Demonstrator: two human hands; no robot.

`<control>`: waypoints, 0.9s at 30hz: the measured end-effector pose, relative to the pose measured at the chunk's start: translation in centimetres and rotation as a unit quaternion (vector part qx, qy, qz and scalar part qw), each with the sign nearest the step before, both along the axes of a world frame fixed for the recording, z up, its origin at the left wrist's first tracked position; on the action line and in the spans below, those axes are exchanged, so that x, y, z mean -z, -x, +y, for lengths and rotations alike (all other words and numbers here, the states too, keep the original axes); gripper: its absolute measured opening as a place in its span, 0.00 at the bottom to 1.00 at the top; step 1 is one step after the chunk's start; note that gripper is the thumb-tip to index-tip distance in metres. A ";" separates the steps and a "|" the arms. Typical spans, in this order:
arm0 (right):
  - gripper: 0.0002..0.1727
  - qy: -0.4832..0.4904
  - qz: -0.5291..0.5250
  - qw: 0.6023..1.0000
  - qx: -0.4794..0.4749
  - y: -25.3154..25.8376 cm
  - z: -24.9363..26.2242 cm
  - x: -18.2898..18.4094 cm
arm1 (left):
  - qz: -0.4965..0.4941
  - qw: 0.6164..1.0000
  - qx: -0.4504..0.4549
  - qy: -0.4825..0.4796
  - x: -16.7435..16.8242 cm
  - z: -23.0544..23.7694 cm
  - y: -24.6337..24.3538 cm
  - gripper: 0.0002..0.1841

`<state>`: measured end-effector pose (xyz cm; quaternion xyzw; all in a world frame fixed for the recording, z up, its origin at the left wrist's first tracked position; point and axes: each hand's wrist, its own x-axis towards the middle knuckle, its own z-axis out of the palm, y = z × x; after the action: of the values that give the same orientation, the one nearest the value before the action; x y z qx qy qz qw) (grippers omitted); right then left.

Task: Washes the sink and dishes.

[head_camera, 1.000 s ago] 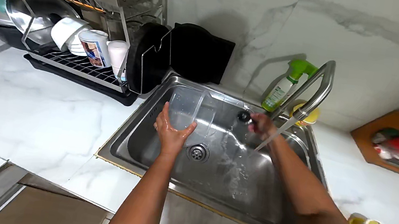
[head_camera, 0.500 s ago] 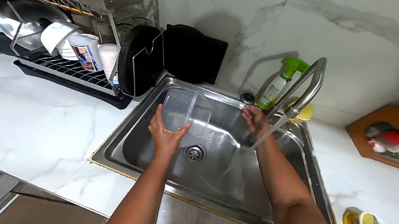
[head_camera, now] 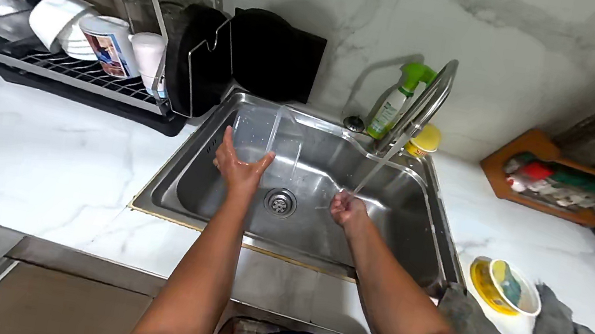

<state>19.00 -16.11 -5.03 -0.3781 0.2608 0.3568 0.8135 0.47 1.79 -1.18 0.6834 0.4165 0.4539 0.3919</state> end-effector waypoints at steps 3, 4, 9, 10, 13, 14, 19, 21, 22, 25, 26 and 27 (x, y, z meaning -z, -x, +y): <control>0.12 -0.040 0.031 0.991 0.121 1.5 0.0 -0.4 | -0.003 1.000 -0.003 0.009 -0.1 -0.1 -0.1 0.63; 0.14 -0.047 0.030 0.987 0.149 1.9 0.2 -0.7 | -0.004 1.000 -0.003 0.012 -0.2 -0.1 -0.1 0.63; 0.28 -0.018 -0.071 0.988 0.135 0.4 1.6 -6.7 | 0.001 1.000 -0.017 0.021 0.0 0.1 -0.3 0.64; 0.28 -0.030 -0.132 0.985 0.111 -0.6 1.6 -9.3 | -0.004 0.999 -0.020 0.025 0.0 0.2 -0.2 0.64; 0.29 -0.103 -0.303 0.946 0.055 -5.2 1.3 -13.9 | -0.015 0.999 -0.024 0.036 -0.1 0.3 0.0 0.64; 0.28 -0.106 -0.303 0.945 0.058 -6.3 1.2 -13.9 | -0.015 0.999 -0.026 0.039 -0.1 0.3 0.0 0.63; 0.14 -0.029 -0.107 0.992 0.054 -3.8 -1.6 -4.6 | -0.020 0.999 -0.018 0.024 0.0 0.4 -0.5 0.63; 0.13 -0.024 -0.034 0.998 0.054 -1.2 -2.2 -2.6 | -0.027 0.999 -0.007 0.034 0.0 0.3 -0.3 0.63; 0.12 -0.024 -0.018 0.998 0.056 -0.2 -2.3 -2.3 | -0.026 0.999 -0.004 0.037 0.0 0.2 -0.2 0.63; 0.12 -0.037 0.012 0.996 0.076 0.9 -2.3 -2.0 | -0.026 0.999 -0.003 0.027 -0.1 0.1 -0.1 0.63; 0.13 -0.047 0.016 0.995 0.088 1.0 -2.3 -2.0 | -0.026 0.999 -0.005 0.020 0.0 0.2 -0.1 0.63; 0.14 -0.057 0.021 0.993 0.100 1.0 -2.2 -1.9 | -0.028 0.999 -0.010 0.017 0.0 0.2 -0.1 0.64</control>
<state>17.97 -18.34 -3.08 -0.2956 0.2937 0.2953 0.8597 0.52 2.01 -1.17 0.6597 0.4197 0.4695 0.4101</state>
